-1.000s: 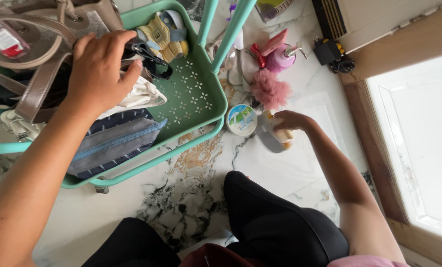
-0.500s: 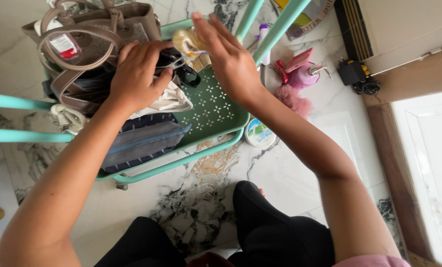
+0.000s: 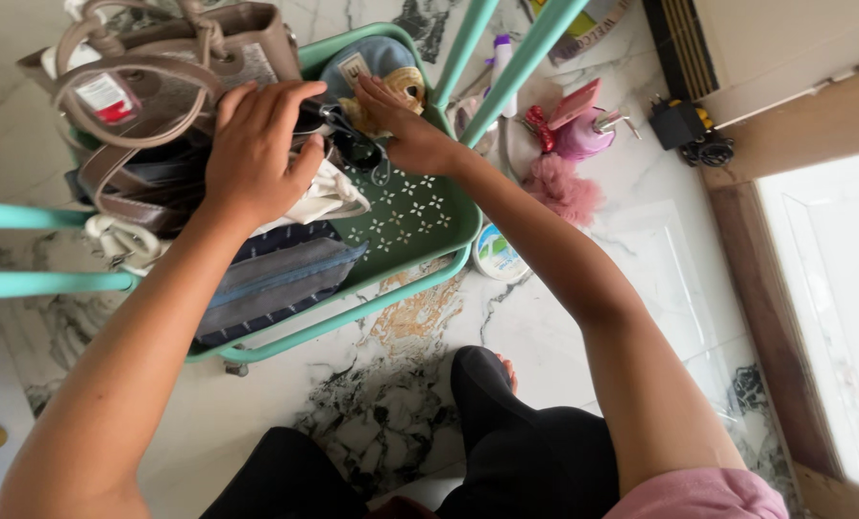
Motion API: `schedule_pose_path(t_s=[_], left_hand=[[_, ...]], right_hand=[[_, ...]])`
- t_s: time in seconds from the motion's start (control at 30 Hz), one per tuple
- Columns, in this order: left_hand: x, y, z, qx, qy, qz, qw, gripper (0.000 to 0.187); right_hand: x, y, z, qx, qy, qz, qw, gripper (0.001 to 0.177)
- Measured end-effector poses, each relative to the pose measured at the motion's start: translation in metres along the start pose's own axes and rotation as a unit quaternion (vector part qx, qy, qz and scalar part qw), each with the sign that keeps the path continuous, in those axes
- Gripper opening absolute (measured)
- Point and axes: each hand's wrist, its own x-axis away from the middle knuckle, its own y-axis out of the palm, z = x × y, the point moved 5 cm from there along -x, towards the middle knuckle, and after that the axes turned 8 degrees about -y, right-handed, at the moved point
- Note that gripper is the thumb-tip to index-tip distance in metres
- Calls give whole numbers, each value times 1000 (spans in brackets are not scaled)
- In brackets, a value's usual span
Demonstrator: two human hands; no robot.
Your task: The person assembles a light green plastic rolling cart by attaching legs and wheels, then places several personal items including bags, a phone, and a bath sponge onto the cart's tray.
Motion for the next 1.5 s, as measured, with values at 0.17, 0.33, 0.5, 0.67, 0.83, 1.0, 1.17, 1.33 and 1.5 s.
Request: schedule_pose_path(t_s=[0.17, 0.33, 0.5, 0.67, 0.83, 1.0, 1.17, 1.33, 1.5], left_hand=[[3, 1, -2, 6, 3, -1, 1000, 37], [2, 2, -2, 4, 10, 4, 1000, 35], [2, 1, 1, -5, 10, 11, 1000, 31], [2, 0, 3, -1, 10, 13, 1000, 30], [0, 1, 1, -5, 9, 19, 1000, 33], [1, 3, -1, -5, 2, 13, 1000, 34], [2, 2, 0, -8, 9, 22, 1000, 35], [4, 2, 1, -1, 9, 22, 1000, 34], [5, 4, -3, -1, 16, 21, 1000, 34]], right_hand=[[78, -48, -36, -190, 107, -226, 949, 43], [154, -84, 22, -92, 342, -257, 899, 32], [209, -64, 95, 191, 428, -199, 861, 56], [233, -39, 106, 232, 498, -128, 825, 62], [184, -56, 43, 17, 361, -255, 897, 39], [120, -82, -58, -61, 144, -173, 972, 28], [66, -57, -102, 279, -60, 103, 953, 25], [52, 15, -80, 101, -56, -87, 990, 24], [78, -7, -53, -199, 82, -182, 959, 32]])
